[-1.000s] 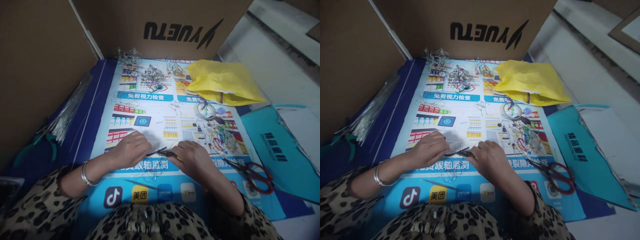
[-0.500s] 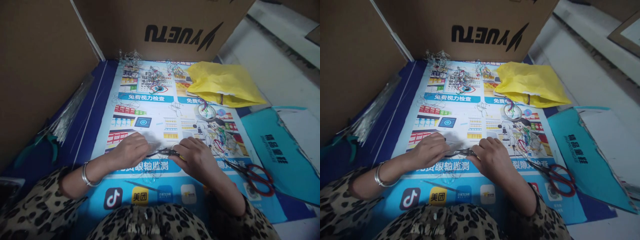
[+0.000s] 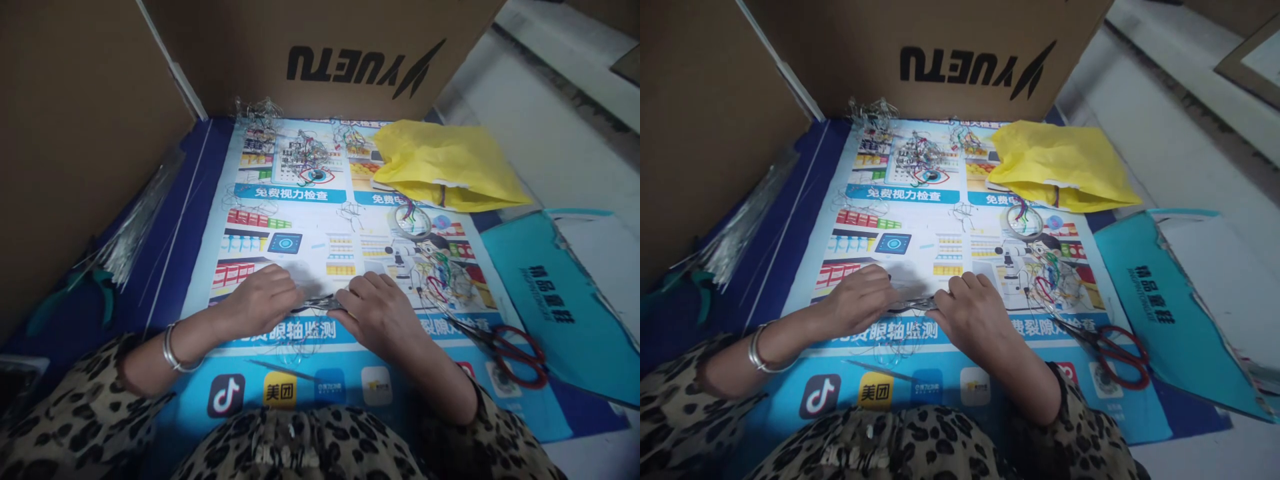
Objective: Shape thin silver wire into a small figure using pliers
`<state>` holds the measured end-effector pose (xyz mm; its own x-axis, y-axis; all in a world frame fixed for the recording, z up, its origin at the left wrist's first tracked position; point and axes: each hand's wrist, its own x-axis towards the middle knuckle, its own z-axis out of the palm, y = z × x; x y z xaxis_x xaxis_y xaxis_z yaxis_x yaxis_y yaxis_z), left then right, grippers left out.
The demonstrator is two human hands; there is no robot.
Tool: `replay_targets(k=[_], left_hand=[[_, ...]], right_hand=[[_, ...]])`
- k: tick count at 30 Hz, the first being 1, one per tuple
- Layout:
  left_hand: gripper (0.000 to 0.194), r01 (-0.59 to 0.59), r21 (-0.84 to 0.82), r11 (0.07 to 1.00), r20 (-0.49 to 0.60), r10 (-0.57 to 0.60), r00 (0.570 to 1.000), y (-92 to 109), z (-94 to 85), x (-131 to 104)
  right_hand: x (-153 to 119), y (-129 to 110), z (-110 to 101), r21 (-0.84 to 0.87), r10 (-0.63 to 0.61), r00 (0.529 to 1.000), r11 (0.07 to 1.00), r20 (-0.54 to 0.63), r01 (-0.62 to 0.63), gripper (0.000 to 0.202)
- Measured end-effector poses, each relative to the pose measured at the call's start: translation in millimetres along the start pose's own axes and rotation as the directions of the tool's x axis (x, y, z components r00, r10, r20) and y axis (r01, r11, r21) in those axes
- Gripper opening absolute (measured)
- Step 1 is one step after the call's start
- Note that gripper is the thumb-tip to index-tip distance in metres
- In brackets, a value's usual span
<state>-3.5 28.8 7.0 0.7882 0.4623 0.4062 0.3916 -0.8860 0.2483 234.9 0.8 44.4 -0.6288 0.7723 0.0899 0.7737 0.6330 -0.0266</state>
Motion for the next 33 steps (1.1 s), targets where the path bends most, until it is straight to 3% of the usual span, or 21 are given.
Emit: replay_targets(k=[33], left_hand=[[0.022,0.018,-0.167,0.986,-0.153,-0.044,0.987,-2,2.1,0]], right_hand=[[0,-2,17,-0.079,-0.068,0.990,0.995,-0.125,0.058,0.022]])
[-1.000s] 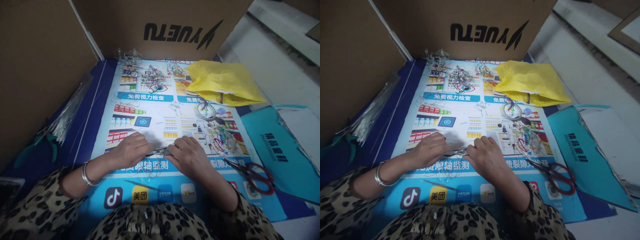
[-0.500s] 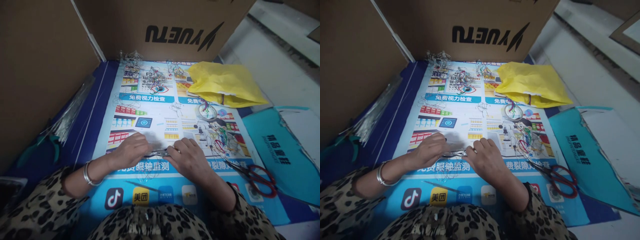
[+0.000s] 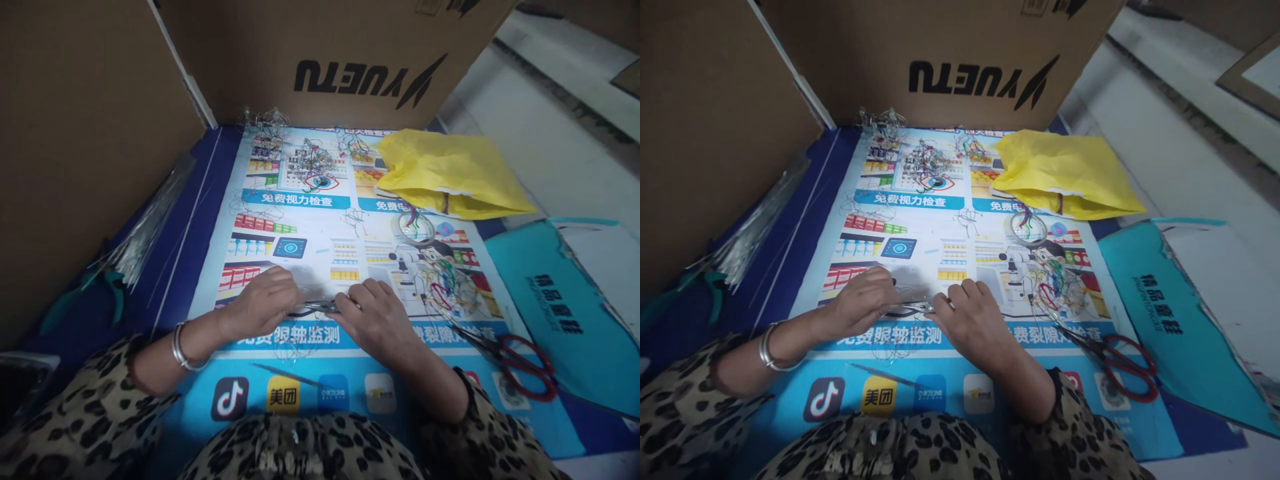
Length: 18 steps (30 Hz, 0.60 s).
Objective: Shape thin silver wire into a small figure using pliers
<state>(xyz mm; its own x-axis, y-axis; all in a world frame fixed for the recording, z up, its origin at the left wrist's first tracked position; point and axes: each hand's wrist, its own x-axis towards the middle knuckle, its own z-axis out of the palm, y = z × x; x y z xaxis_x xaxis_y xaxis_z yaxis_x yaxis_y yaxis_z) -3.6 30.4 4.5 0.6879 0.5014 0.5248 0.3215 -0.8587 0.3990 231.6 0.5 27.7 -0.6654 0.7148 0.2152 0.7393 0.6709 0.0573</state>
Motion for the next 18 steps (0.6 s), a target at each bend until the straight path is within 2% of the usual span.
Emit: replay_targets(k=[18], left_hand=[[0.020,0.017,-0.031,0.999,0.025,-0.016,1.000,-1.5,1.3,-2.9]], right_hand=[[-0.1,-1.6,-0.8,-0.006,0.010,1.000,1.000,-0.011,-0.010,0.024]])
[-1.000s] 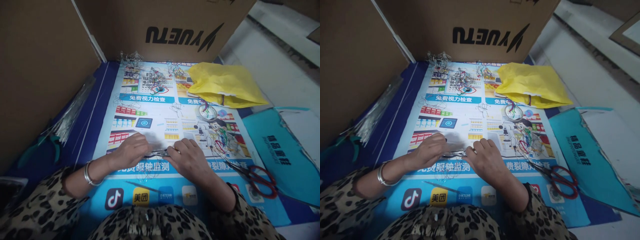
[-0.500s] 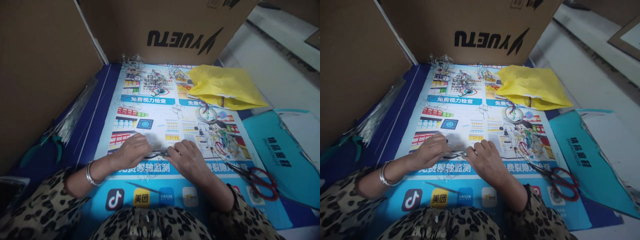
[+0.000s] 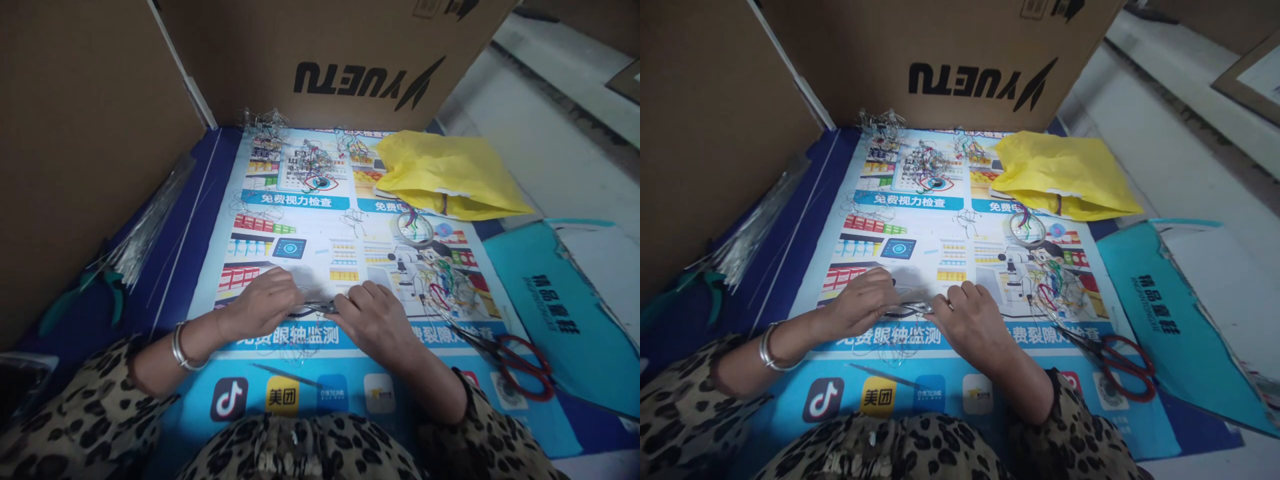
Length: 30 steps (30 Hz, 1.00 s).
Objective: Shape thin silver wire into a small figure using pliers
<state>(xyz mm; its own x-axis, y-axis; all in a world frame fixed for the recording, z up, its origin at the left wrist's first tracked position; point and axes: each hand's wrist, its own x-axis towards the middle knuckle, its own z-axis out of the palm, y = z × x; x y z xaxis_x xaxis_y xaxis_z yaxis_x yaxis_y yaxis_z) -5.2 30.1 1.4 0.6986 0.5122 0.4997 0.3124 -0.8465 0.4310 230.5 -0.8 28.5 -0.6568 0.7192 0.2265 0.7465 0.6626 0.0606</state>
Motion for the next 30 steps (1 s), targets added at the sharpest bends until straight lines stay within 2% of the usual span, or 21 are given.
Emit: replay_targets(k=[5,11,17,24,30], left_hand=[[0.023,-0.007,0.012,1.000,0.013,0.006,1.000,1,-0.5,2],[0.024,-0.006,-0.042,0.999,-0.040,0.005,0.999,1,-2.4,5],[0.022,0.038,-0.154,0.987,-0.033,-0.044,0.999,-2,-4.2,5],[0.021,0.057,-0.194,0.979,-0.041,-0.066,0.997,-3,-3.8,3],[0.019,0.062,-0.179,0.982,-0.005,-0.064,0.998,-3,-3.5,3]], right_hand=[[1,0,-1,0.005,-0.004,1.000,1.000,0.006,0.004,0.023],[1,3,1,0.047,0.020,1.000,0.999,0.022,-0.021,0.023],[1,5,-3,0.079,0.047,0.998,0.996,0.042,-0.050,0.025],[0,3,-13,0.057,0.075,0.995,0.995,0.062,-0.079,0.024],[0,1,-12,0.046,0.081,0.994,0.995,0.077,-0.084,0.024]])
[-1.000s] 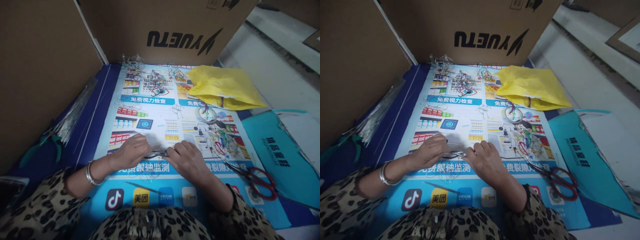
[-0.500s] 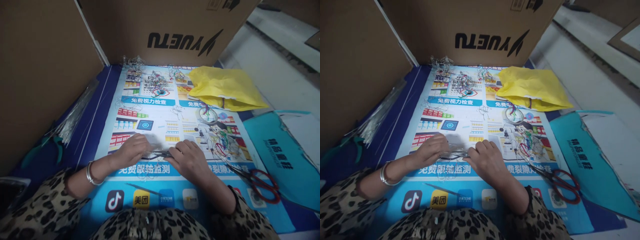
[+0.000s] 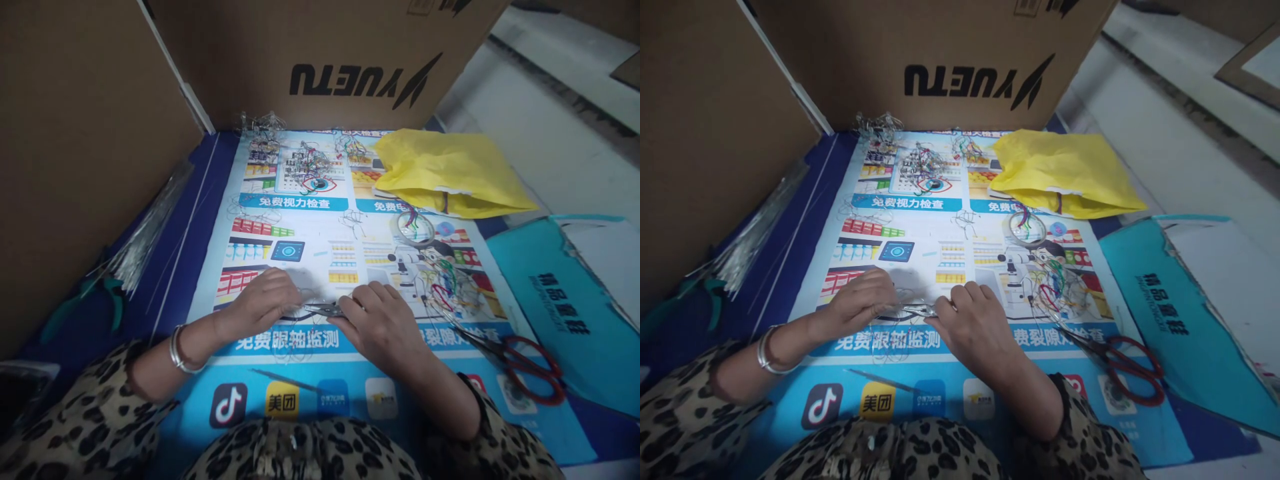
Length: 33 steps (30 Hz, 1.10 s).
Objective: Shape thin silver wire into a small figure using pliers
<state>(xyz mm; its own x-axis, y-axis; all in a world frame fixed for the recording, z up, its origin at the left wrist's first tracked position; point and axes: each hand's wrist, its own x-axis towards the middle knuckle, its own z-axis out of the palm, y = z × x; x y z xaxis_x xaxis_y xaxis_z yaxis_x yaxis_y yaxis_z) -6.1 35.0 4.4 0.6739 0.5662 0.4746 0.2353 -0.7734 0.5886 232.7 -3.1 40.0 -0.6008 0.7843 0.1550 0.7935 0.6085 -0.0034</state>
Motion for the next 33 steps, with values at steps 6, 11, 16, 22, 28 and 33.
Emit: replay_targets(k=[6,11,16,22,28,33], left_hand=[[0.016,0.002,0.063,0.998,0.015,-0.003,1.000,2,-1.0,1],[0.015,0.009,0.090,0.996,0.028,-0.011,1.000,1,-0.3,-2],[0.014,0.001,0.131,0.991,0.031,-0.006,1.000,-1,0.6,-5],[0.012,0.036,0.186,0.982,-0.006,-0.036,0.999,-3,-0.3,-7],[0.011,0.177,0.254,0.951,-0.124,-0.150,0.981,-3,-1.9,-5],[0.016,0.375,0.303,0.876,-0.317,-0.278,0.907,-5,-2.7,-5]], right_hand=[[1,-1,6,-0.015,-0.017,0.999,1.000,-0.032,0.017,0.022],[1,0,11,-0.020,-0.028,0.999,0.999,-0.042,0.028,0.023],[0,0,18,-0.003,-0.028,0.999,1.000,-0.037,0.028,0.024],[0,1,27,0.017,0.041,0.998,0.999,-0.053,-0.041,0.029],[1,3,22,0.054,0.101,0.994,0.994,-0.044,-0.099,0.029],[3,25,13,-0.019,0.280,0.958,0.959,-0.055,-0.282,0.025]])
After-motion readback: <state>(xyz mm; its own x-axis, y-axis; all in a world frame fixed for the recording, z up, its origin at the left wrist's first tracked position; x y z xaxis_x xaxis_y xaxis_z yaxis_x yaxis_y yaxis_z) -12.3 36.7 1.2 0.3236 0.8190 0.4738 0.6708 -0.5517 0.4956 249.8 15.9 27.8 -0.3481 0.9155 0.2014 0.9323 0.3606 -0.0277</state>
